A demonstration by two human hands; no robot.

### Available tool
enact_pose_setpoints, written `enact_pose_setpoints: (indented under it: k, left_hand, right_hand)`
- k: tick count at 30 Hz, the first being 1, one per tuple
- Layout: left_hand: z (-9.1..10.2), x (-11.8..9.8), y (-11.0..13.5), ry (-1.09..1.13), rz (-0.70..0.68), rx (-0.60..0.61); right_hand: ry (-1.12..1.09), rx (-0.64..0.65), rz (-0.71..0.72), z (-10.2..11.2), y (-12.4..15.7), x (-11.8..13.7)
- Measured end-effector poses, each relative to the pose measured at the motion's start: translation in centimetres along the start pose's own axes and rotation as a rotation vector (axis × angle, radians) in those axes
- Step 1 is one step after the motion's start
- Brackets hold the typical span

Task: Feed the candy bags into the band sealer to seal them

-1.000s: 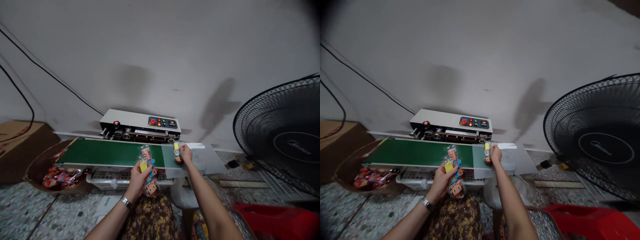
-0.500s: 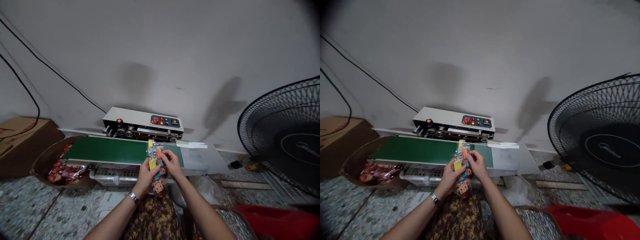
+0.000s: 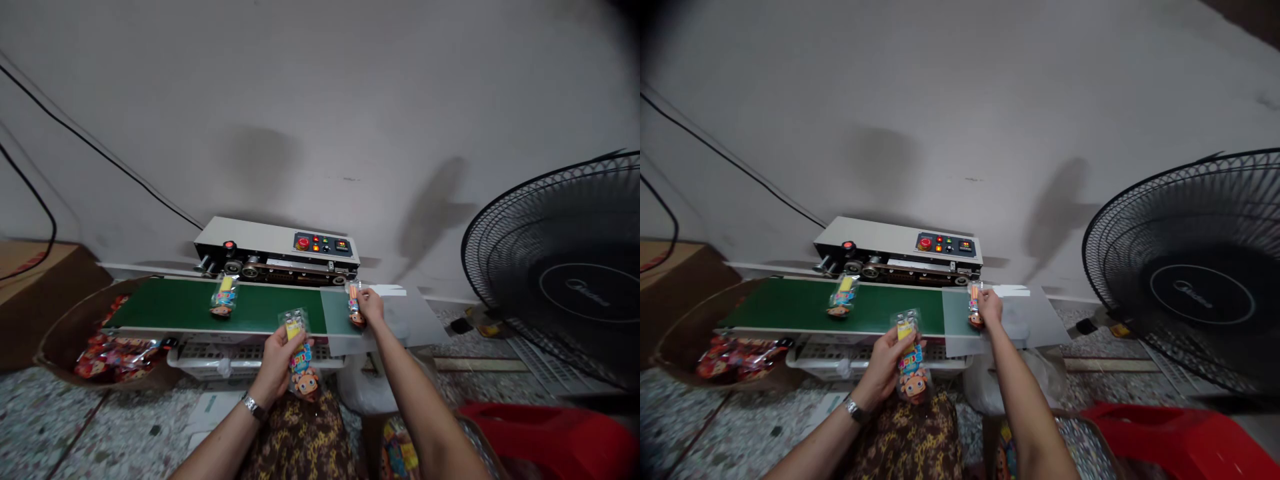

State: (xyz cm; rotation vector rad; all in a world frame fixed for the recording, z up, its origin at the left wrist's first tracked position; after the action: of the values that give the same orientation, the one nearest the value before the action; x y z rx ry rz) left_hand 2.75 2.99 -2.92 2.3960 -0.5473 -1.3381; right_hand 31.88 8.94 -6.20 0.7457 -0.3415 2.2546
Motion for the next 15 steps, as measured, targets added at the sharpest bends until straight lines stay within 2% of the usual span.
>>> enact_pose_setpoints:
  k: [3,6,9,11,13,14,15]
  left_hand:
    - [-0.2,-0.3,0.1,0.033,0.010,0.039]
    - [-0.4,-0.7,0.2,0.082,0.016,0.073]
    - [-0.7,-1.2,0.1,0.119,0.012,0.089]
    - [-1.0,-1.6,-0.1,0.117,-0.026,0.073]
    - [-1.1,-2.1,-0.4,0.112,-0.090,0.031]
    - [-1.2,-2.2,-0.5,0.114,-0.124,0.007]
    - [-1.3,-2.3,-0.6,0.119,-0.155,-0.014]
  right_hand:
    - [0.069,0.033,0.033,-1.0,0.1,1.7]
    - [0.098,0.025,0.105,-0.9,1.0,3.8]
    - [-0.062,-0.015,0.277,0.1,3.8,6.2]
    - [-0.340,0.135,0.355,0.3,7.0,7.5]
    - [-0.593,0.400,0.348,-0.1,10.8,8.4]
    - [-0.656,0.497,0.343,-0.3,12.6,8.7]
    - [-0.687,0.536,0.345,-0.4,14.1,8.8]
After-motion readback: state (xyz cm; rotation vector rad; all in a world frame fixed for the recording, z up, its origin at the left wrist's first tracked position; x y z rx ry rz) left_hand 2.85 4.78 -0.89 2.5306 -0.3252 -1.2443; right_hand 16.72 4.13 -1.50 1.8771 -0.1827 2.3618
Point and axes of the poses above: each hand's wrist, its own y-axis away from the middle knuckle, its own z-axis out of the back of the hand, x = y × z, the point moved 5 cm from there along -y, towards the middle knuckle, and after that the axes turned 8 degrees about -x, right-handed, at the moved point
